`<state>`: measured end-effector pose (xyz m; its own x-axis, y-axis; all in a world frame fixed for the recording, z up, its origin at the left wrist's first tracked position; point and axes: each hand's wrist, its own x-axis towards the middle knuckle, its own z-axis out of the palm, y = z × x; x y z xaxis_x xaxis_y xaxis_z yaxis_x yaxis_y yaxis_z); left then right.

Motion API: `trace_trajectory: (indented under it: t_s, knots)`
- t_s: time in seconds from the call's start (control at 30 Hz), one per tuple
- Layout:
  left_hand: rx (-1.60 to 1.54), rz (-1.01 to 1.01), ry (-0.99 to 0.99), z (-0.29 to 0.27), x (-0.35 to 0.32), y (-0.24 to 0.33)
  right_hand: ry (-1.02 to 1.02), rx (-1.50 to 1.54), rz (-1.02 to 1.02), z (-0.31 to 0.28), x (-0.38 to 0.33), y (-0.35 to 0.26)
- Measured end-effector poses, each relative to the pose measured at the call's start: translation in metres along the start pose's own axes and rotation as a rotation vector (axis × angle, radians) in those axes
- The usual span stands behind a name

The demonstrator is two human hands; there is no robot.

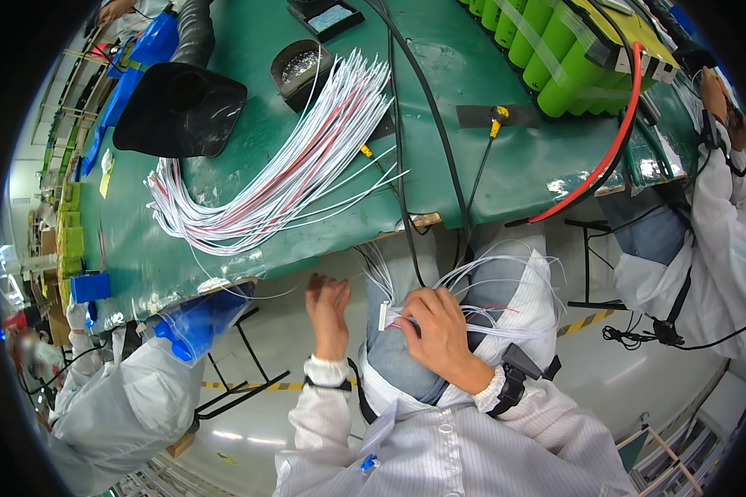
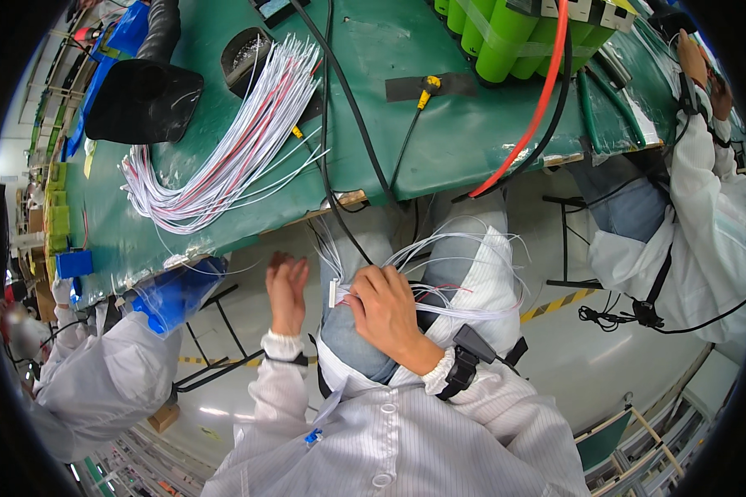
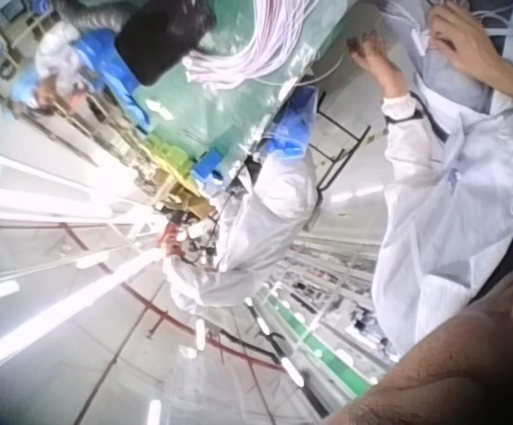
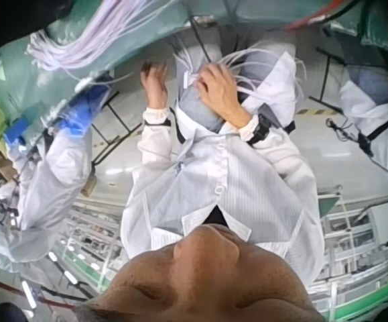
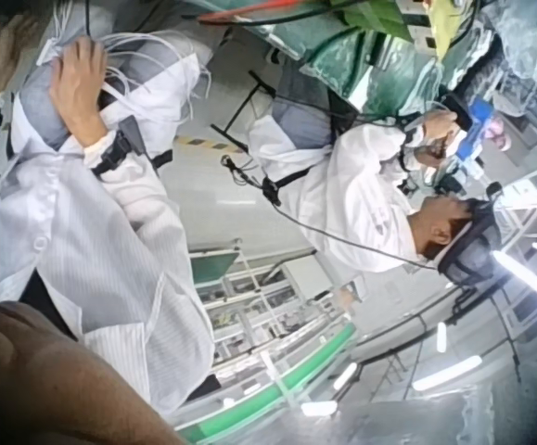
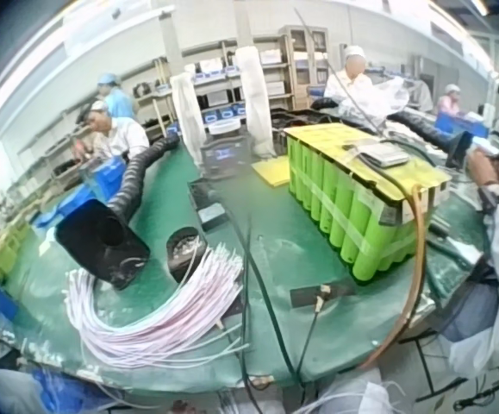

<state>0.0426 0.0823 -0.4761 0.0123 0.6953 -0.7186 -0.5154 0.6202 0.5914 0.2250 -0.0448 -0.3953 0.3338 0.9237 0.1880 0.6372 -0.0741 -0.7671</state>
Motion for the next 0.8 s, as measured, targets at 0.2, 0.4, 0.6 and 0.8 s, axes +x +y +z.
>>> trace_trajectory:
  t_s: [0.2,0.4,0.6,0.8]
  knots:
    - [0.971,0.715,-0.173,0.014,-0.089,0.023,-0.022,0.021,0.004,-0.001,0.001,-0.002]
    - [0.751,0.664,-0.062,-0.002,-0.103,0.016,-0.004,0.053,0.011,0.000,0.001,-0.002]
    - [1.354,0.966,-0.436,0.010,-0.109,0.024,-0.006,0.058,-0.006,-0.002,-0.002,-0.001]
    - [1.605,0.987,-0.701,0.051,-0.113,0.037,-0.008,0.058,0.004,-0.003,-0.003,-0.002]
